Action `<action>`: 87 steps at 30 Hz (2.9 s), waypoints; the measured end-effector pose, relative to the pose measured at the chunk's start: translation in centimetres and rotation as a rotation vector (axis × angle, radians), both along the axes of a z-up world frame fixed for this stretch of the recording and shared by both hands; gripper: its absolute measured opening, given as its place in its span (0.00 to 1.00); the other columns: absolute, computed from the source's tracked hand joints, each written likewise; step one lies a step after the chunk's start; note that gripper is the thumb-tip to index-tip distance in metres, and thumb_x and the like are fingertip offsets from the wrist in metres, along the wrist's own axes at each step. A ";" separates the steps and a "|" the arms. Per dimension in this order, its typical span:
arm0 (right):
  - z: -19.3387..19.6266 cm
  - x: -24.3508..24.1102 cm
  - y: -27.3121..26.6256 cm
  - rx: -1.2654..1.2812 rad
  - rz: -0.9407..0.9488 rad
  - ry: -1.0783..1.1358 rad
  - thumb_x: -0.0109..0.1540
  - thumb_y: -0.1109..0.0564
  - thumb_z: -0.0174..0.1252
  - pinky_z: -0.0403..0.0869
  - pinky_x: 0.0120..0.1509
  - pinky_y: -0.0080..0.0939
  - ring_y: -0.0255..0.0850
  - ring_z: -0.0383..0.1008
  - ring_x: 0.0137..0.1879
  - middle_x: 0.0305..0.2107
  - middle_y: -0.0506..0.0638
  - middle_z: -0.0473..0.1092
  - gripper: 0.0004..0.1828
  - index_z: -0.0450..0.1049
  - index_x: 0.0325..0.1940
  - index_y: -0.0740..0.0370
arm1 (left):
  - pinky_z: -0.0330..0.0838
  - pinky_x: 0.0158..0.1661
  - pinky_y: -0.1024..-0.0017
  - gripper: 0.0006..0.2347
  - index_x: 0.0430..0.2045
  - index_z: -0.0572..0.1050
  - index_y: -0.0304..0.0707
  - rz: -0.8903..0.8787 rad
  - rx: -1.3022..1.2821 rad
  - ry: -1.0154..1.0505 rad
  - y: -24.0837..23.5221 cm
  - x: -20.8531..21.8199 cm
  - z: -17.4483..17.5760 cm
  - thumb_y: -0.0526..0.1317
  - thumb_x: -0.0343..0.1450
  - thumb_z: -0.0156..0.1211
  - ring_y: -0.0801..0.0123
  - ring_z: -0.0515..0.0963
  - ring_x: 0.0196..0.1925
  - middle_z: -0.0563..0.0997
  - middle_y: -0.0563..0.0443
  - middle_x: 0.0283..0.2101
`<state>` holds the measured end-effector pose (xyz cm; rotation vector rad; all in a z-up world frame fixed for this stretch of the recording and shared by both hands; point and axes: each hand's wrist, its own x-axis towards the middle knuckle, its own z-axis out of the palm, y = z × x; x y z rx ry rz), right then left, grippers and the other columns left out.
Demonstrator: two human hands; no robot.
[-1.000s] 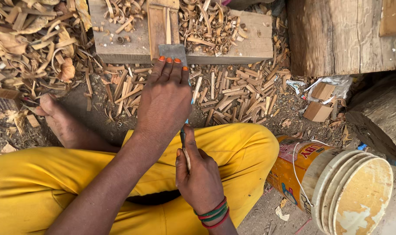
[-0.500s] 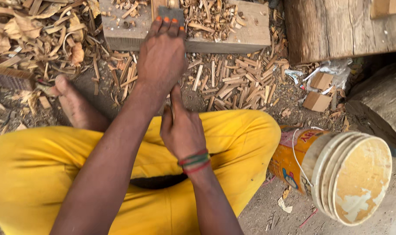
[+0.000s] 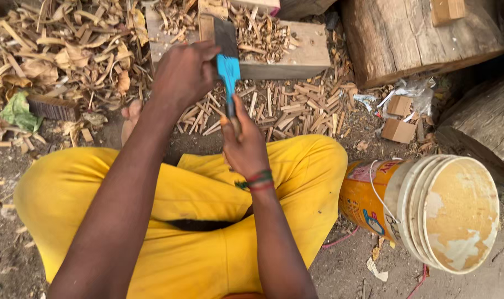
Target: The person sits cross-legged on the ground and uses a chisel to carve a small rectangular piece of wood held against a larger wooden block. They repeatedly strike the chisel to remove wood shavings, occasionally adjusting the wood's position.
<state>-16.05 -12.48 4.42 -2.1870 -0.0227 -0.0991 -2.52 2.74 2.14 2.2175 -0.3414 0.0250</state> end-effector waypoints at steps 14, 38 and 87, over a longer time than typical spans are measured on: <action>0.1 -4.0 -3.3 0.380 -0.182 0.389 0.69 0.53 0.56 0.67 0.25 0.31 0.25 0.63 0.22 0.22 0.41 0.65 0.35 0.56 0.78 0.62 | 0.61 0.69 0.55 0.15 0.54 0.80 0.41 -0.015 0.336 -0.273 -2.6 3.8 -4.3 0.35 0.72 0.62 0.58 0.76 0.66 0.78 0.43 0.63; 0.9 -4.1 -3.2 -0.001 -0.027 0.410 0.67 0.63 0.54 0.72 0.36 0.33 0.32 0.70 0.30 0.28 0.50 0.73 0.37 0.50 0.80 0.59 | 0.52 0.70 0.45 0.16 0.56 0.79 0.48 0.031 0.366 -0.230 -1.9 3.7 -5.9 0.33 0.73 0.62 0.60 0.74 0.65 0.80 0.52 0.61; 3.0 -4.4 -2.6 -0.133 -0.039 0.329 0.66 0.62 0.57 0.75 0.38 0.41 0.47 0.77 0.31 0.30 0.63 0.74 0.31 0.61 0.74 0.66 | 0.44 0.71 0.41 0.23 0.57 0.80 0.52 0.069 0.334 -0.190 -1.5 3.2 -4.6 0.28 0.67 0.63 0.57 0.74 0.66 0.79 0.53 0.63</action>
